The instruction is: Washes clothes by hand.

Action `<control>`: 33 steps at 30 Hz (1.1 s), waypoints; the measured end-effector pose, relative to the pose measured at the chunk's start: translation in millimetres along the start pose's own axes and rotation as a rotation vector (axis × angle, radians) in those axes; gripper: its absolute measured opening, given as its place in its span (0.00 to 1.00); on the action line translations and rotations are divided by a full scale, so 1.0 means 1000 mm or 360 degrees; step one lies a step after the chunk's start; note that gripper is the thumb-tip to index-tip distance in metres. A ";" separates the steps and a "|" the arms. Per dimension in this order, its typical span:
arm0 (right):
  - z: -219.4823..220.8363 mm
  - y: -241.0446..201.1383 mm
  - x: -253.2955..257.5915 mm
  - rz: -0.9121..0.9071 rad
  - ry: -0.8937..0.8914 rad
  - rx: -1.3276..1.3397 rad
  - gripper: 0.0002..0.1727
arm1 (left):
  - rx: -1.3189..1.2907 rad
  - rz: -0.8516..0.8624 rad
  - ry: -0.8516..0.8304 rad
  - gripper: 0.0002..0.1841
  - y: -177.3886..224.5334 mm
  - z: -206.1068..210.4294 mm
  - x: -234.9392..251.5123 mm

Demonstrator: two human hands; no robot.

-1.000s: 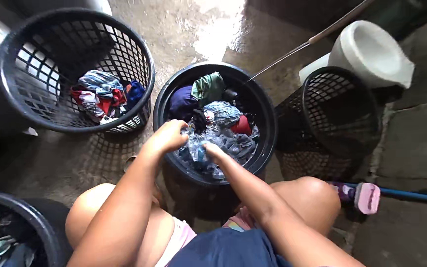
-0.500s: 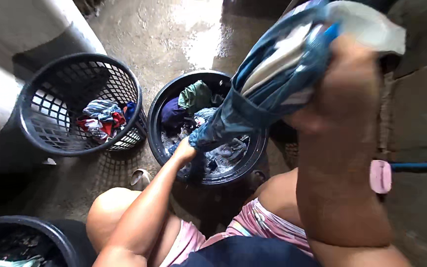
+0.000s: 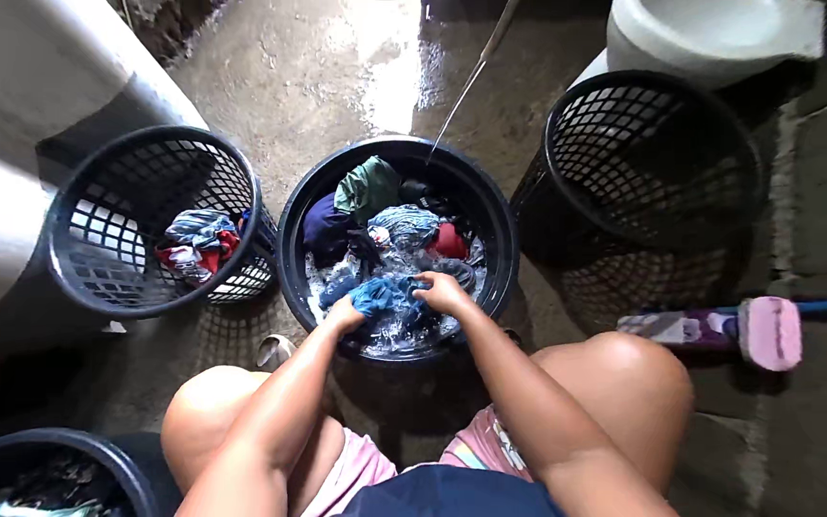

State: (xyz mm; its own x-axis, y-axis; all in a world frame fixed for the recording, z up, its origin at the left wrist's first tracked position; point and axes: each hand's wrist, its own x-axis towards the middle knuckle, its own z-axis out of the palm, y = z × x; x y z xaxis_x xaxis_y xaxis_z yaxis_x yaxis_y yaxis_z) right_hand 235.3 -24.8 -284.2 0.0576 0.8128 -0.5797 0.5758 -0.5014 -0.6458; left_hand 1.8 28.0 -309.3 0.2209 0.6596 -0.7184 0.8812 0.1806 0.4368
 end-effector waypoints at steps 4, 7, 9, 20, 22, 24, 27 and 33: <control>0.007 0.007 0.008 -0.0288 0.0024 0.0131 0.45 | -0.0439 0.0010 0.0021 0.28 0.017 0.000 -0.008; 0.028 0.021 0.019 -0.0496 0.0071 0.0170 0.71 | -0.1044 0.0426 0.0033 0.24 0.059 -0.019 -0.053; 0.037 0.026 0.026 -0.0573 0.0145 0.0248 0.74 | -0.1437 0.0797 0.0005 0.21 0.070 -0.036 -0.091; 0.030 -0.090 -0.035 -0.1118 0.0478 0.1829 0.27 | -0.2335 0.0037 -0.0081 0.55 0.052 -0.028 -0.073; 0.030 -0.099 -0.045 -0.1128 0.0318 0.2080 0.22 | -0.2406 0.0251 -0.0117 0.50 0.063 -0.038 -0.077; 0.024 -0.090 -0.046 -0.1089 0.0199 0.2072 0.25 | -0.2487 0.0468 0.0026 0.37 0.071 -0.060 -0.077; 0.006 -0.039 -0.025 -0.1064 -0.0065 0.1500 0.46 | -0.2441 0.0659 0.0383 0.17 0.085 -0.086 -0.081; 0.013 -0.030 -0.021 -0.0748 -0.0613 0.2279 0.69 | -0.1357 0.1457 0.0814 0.11 0.097 -0.068 -0.090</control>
State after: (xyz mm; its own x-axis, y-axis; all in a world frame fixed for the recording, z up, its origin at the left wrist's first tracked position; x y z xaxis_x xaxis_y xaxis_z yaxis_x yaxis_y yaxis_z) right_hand 206.4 -30.8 -259.3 -0.2328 0.9625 -0.1395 -0.7629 -0.2697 -0.5876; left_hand 39.1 35.2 -165.3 0.2411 0.9479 0.2083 -0.0704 -0.1970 0.9779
